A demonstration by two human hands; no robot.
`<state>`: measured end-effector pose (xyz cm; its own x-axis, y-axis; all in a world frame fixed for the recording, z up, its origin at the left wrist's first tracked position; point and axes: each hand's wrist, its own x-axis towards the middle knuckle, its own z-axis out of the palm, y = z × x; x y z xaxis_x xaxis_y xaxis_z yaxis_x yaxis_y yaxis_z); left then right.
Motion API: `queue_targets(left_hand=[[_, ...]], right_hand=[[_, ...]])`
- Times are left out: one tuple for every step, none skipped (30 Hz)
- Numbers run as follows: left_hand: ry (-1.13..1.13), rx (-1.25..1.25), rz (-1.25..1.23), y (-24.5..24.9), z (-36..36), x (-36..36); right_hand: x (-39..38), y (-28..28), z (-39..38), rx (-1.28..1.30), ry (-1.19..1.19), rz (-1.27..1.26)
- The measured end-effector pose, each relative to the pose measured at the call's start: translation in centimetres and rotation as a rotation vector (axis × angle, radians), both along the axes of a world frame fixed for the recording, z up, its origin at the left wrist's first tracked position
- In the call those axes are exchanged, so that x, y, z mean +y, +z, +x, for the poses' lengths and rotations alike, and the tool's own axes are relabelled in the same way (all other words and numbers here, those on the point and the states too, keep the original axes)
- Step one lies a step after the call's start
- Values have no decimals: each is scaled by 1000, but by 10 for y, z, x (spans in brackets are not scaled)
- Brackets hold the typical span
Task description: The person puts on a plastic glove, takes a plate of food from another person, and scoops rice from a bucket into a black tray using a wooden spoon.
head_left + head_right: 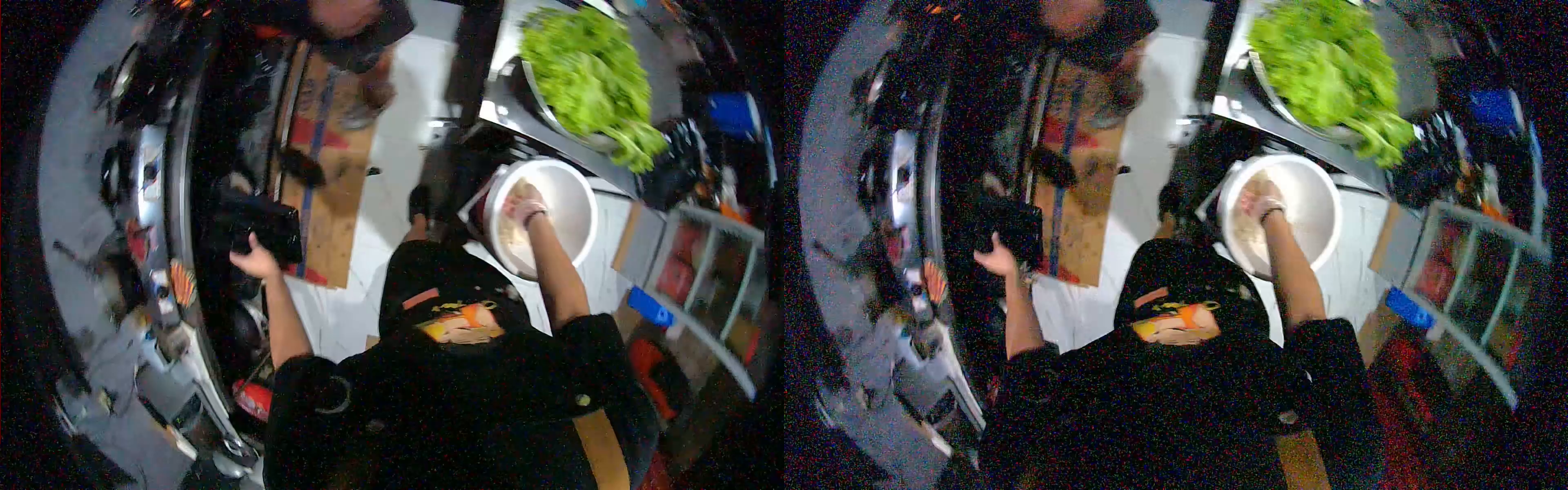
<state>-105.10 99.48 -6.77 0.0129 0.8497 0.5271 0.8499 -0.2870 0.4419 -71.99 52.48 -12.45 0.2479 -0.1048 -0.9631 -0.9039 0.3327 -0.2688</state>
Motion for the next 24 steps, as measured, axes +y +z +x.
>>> queue_targets(left_hand=[[43, -29, -95, 21, 14, -5], [-19, -39, -82, 20, 14, 7], [-47, 3, -75, 27, 19, 12], [-86, 45, -52, 28, 21, 20], [-128, 85, -32, 29, 23, 25], [-148, 55, -46, 29, 27, 28], [-172, 28, -60, 31, 29, 30], [-175, 21, -117, 33, 31, 33], [-217, 82, -14, 28, 31, 38], [-258, 109, -18, 29, 31, 41], [-299, 137, -25, 29, 30, 43], [-299, 141, -31, 33, 30, 45], [-323, 180, -77, 41, 34, 44], [-349, 216, -124, 43, 35, 44], [-351, 213, -133, 38, 32, 48], [-388, 249, -98, 35, 29, 58], [-426, 286, -60, 36, 32, 62], [-413, 317, -40, 35, 33, 63], [-418, 314, -46, 35, 34, 63], [-415, 281, -92, 35, 37, 66], [-413, 252, -139, 37, 40, 67], [-328, 271, -172, 47, 53, 57], [-335, 271, -174, 44, 52, 58], [-369, 315, -156, 38, 49, 65]], right_hand=[[2, 2, 5, 166, 24, 102], [9, -12, 3, 76, 23, 85], [-1, -57, 9, 14, 57, 283], [0, -51, 10, 13, 60, 296], [-3, -42, 10, 11, 61, 308], [-42, -87, 15, -239, 887, 18], [-76, -133, 14, -500, 1692, -310], [-72, -120, 3, -279, 1039, -131], [-69, -100, -6, -62, 381, 31], [-77, -94, -17, -33, 311, 97], [-87, -88, -28, -2, 240, 159], [-88, -48, -29, -62, 978, -94], [-80, 0, -27, -123, 1710, -369], [-84, 6, -34, -115, 1711, -375], [-89, 14, -39, 16, 1349, -373], [-91, 19, -41, 128, 978, -363], [-89, 23, -44, 127, 969, -370], [-86, 26, -50, 13, 988, -476], [-85, 30, -53, -103, 1006, -582], [-100, 10, -51, -105, 1001, -587], [-128, -31, -52, -271, 1379, -612], [-147, -54, -56, -439, 1756, -617], [-139, -44, -56, -434, 1750, -620], [-117, -25, -55, -326, 1572, -708]])
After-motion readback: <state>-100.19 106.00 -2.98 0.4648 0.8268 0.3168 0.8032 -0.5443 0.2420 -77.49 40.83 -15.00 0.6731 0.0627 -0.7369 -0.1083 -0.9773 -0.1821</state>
